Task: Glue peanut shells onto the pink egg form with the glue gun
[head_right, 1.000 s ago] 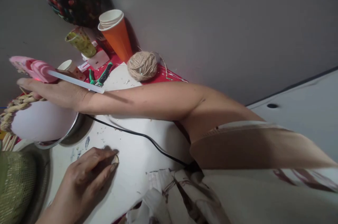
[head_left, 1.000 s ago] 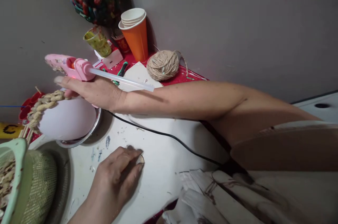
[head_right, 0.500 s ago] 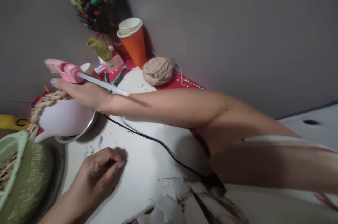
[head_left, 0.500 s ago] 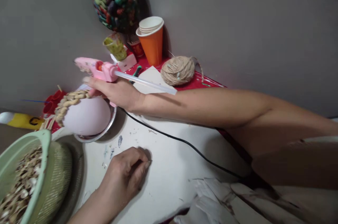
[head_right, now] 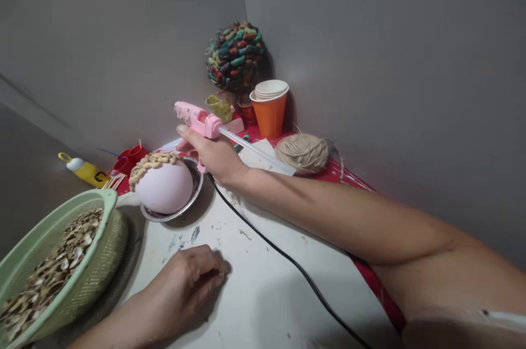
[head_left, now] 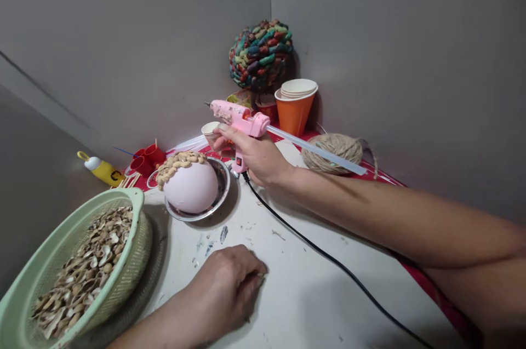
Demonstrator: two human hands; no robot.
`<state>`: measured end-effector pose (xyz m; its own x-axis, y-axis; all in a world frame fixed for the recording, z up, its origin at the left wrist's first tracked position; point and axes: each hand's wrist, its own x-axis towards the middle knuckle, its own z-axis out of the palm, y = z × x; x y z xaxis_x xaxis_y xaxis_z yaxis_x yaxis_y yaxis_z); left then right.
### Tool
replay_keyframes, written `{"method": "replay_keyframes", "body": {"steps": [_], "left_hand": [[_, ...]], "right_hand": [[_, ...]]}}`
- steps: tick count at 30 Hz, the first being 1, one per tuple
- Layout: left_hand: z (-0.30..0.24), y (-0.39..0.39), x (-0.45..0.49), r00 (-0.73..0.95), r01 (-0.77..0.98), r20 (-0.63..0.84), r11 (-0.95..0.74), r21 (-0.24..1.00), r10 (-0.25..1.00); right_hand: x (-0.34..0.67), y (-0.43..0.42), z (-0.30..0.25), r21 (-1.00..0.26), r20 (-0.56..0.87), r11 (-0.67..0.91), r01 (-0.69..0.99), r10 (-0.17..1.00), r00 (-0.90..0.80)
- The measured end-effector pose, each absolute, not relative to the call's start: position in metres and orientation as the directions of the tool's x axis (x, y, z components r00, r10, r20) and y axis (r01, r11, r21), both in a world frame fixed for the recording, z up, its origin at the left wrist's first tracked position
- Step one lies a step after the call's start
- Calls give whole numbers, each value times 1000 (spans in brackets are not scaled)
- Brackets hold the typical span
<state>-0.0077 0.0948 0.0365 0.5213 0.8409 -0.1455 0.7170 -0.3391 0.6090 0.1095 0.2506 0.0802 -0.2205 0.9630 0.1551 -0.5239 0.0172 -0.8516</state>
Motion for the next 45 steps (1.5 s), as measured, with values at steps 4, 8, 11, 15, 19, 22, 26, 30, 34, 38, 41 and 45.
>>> {"method": "replay_keyframes", "body": {"steps": [4,8,11,15,19,22,26,30,34,38,41,45], "left_hand": [[43,96,-7,495,630,-55,-314,711,867],[50,93,-5,393,565,-62,-188,803,917],[61,88,-5,278,514,-112,-49,856,954],[89,79,-16,145,463,1,-69,884,989],[119,70,-47,-44,470,57,-30,882,997],[135,71,-80,-224,539,142,1,842,964],[148,91,-124,-401,563,141,122,817,905],[150,113,-156,-430,526,101,158,836,897],[147,119,-178,-413,571,40,224,790,910],[145,111,-192,-420,635,-30,317,705,907],[147,106,-199,-459,705,-18,376,601,888],[150,113,-195,-436,754,61,328,570,898]], "right_hand": [[108,249,78,-858,164,20,-514,958,-237],[107,247,77,-900,113,-16,-435,957,-268],[107,245,78,-900,119,-12,-435,955,-271],[106,242,78,-896,138,11,-443,957,-256],[105,243,75,-911,143,26,-411,956,-256],[103,248,69,-915,107,-7,-404,960,-260],[99,260,59,-913,75,-30,-406,968,-240],[97,267,54,-908,70,-35,-417,970,-233],[96,267,51,-904,69,-42,-424,968,-242],[96,266,50,-907,44,-66,-417,968,-248],[97,265,50,-911,11,-92,-401,969,-248],[96,263,51,-917,-25,-124,-379,967,-254]]}}
